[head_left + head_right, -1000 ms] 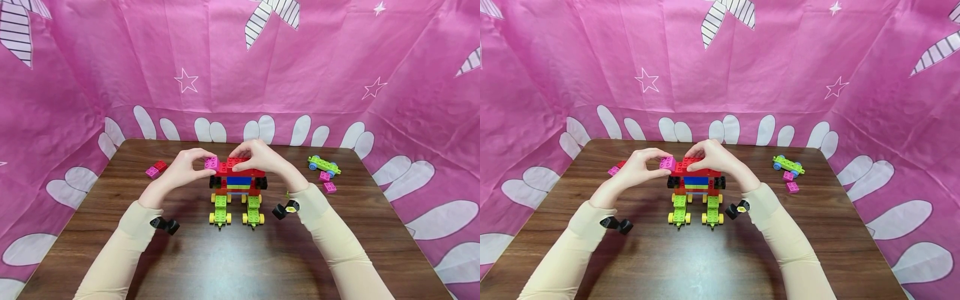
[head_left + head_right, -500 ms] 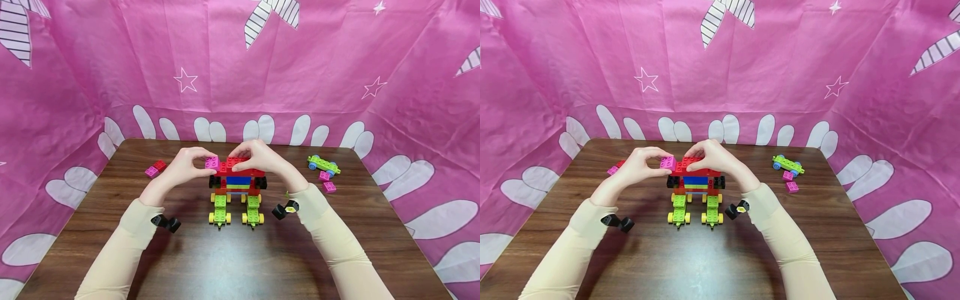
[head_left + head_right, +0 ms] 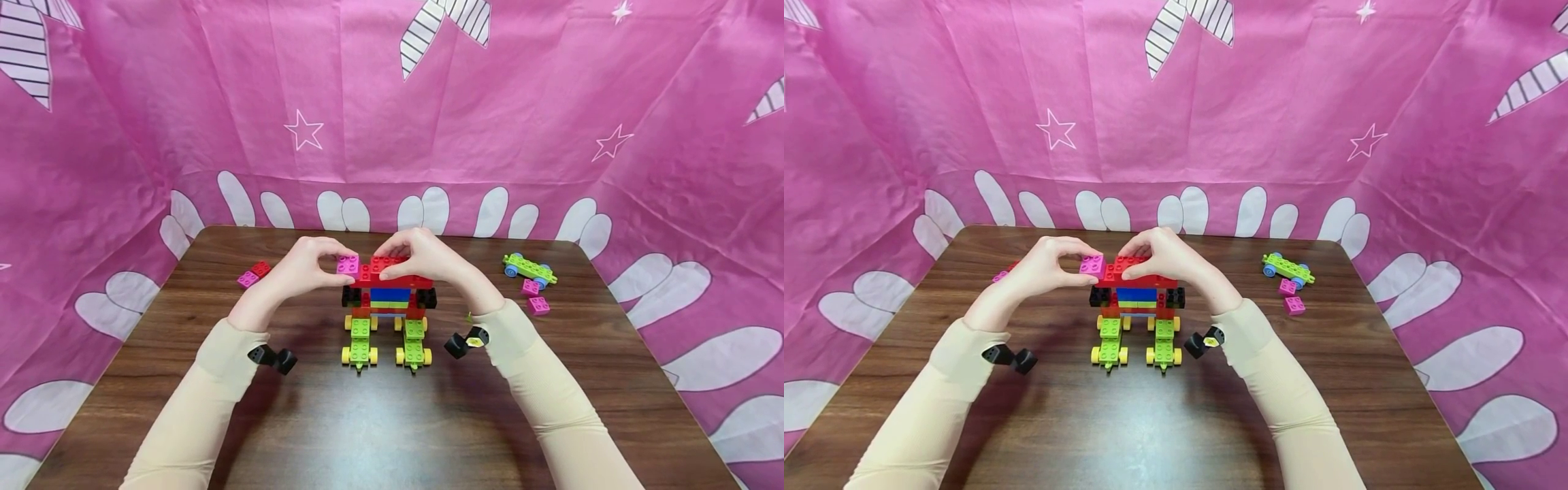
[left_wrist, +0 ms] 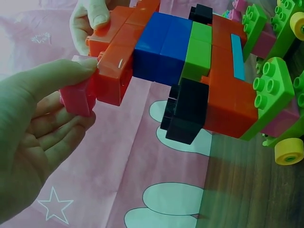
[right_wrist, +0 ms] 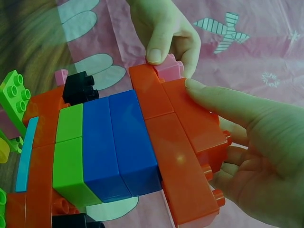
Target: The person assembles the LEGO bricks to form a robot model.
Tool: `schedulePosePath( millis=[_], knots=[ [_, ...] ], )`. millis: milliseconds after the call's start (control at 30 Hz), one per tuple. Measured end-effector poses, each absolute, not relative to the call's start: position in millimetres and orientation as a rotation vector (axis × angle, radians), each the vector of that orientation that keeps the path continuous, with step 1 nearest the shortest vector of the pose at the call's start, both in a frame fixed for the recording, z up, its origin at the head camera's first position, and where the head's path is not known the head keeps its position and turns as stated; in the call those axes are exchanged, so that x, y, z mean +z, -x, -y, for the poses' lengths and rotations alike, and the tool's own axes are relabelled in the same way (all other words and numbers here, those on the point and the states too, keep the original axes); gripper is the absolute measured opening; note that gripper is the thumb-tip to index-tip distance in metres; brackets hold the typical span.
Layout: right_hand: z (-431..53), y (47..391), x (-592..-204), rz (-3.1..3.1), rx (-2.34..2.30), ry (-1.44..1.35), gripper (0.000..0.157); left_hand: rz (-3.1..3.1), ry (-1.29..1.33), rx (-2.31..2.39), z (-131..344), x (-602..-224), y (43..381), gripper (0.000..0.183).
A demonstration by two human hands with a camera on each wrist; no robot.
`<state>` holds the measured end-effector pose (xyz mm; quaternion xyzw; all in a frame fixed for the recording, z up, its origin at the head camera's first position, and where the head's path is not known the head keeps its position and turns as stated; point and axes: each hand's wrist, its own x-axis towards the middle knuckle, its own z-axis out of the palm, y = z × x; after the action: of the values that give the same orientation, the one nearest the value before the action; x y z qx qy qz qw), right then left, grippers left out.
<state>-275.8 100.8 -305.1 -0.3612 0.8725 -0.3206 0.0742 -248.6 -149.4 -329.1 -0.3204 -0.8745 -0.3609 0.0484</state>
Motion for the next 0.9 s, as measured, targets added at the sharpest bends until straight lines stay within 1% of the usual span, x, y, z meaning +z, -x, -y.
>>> schedulePosePath(
  millis=[367,900],
  knots=[
    [-100.5,274.6,-303.4,-2.629,-0.958,1.082,0.034,2.740,1.026,-1.066,147.4,-321.6,253.1,0.037],
    [-100.8,274.2,-304.0,-2.619,-0.977,1.057,0.034,2.811,0.979,-1.074,146.2,-318.5,252.8,0.037]
  ],
)
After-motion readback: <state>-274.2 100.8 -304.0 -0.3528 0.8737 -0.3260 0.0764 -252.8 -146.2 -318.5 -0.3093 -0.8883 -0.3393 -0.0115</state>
